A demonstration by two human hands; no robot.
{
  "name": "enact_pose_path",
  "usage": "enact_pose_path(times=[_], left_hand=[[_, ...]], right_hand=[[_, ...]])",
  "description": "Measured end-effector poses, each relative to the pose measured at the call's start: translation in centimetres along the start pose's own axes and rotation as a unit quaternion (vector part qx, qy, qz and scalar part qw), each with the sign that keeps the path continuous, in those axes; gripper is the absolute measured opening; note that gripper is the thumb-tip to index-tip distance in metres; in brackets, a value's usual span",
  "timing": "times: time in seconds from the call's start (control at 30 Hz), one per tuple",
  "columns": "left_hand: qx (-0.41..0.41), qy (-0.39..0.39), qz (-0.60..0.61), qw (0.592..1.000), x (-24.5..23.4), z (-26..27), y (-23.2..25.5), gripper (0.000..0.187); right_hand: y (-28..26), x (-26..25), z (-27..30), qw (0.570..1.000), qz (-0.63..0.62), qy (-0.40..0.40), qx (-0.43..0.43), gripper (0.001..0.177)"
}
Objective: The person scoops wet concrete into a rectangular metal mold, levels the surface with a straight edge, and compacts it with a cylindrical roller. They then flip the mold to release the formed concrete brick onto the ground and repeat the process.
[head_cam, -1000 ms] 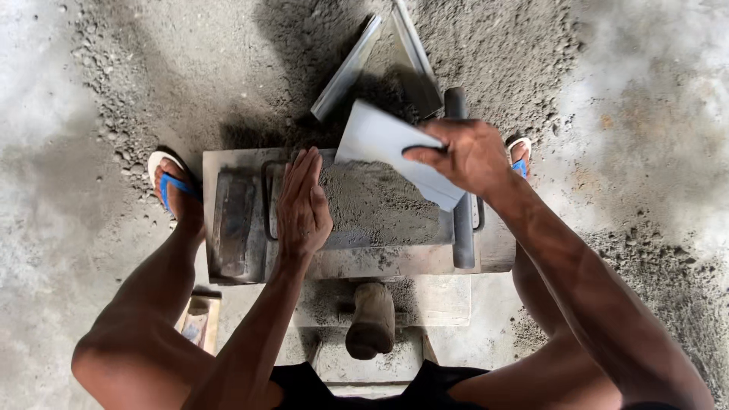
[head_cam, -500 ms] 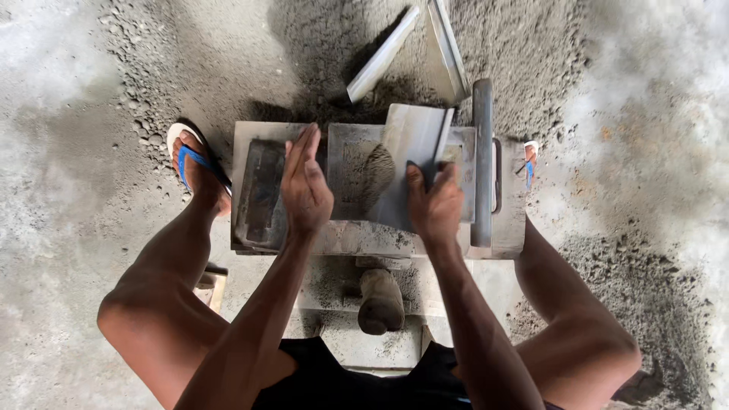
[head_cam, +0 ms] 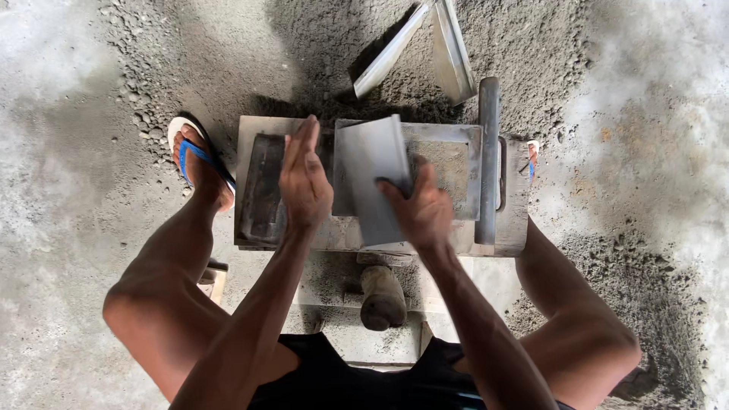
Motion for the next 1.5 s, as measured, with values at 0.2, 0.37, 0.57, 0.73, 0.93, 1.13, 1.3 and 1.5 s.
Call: enact_pose_path(times=[0.2, 0.37, 0.57, 0.73, 0.93, 1.13, 1.3, 1.5], left_hand=[[0.026, -0.115, 0.018, 0.993, 5.1, 0.9, 1.3, 0.043], [0.048, -0.15, -0.028, 0.987, 6.0, 1.3, 1.5, 0.042], [0.049, -0.163, -0.051, 0.984, 6.3, 1.1, 1.3, 0.043], [0.047, -0.155, -0.06, 0.985, 6.7, 0.7, 0.6, 0.044], [0.049, -0.155, -0.037, 0.986, 6.5, 1.0, 0.2, 0.042], [0.043, -0.124, -0.037, 0.991, 6.1, 1.3, 0.6, 0.04], [0.0, -0.067, 0.047, 0.997, 1.4, -0.8, 1.5, 0.049], [0.013, -0.071, 0.035, 0.997, 3.2, -0.3, 2.2, 0.046]], right_hand=[[7.1, -7.2, -4.3, 0.993, 0.062, 0.098, 0.032, 0.073], [10.7, -10.2, -6.5, 0.991, 0.021, 0.129, -0.028, 0.072], [9.6, -12.7, -12.4, 0.983, 0.037, 0.161, -0.078, 0.053], [8.2, -13.6, -13.6, 0.976, 0.149, 0.12, -0.101, 0.049], [5.3, -11.7, -10.0, 0.949, 0.123, 0.013, -0.292, 0.037], [10.5, -6.7, -4.8, 0.972, 0.145, 0.185, 0.028, 0.065], [9.1, -8.1, -4.5, 0.978, -0.025, 0.195, 0.065, 0.051], [0.6, 0.7, 1.0, 0.999, 0.028, 0.014, -0.034, 0.064]])
Point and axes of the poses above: each hand's wrist, its own z-axis away from the middle knuckle, its own x-axis out of the palm, y = z × x, the point moved 5 cm from there along -z, towards the middle knuckle, and after that the axes turned 13 degrees about x, right-handed, at the moved point
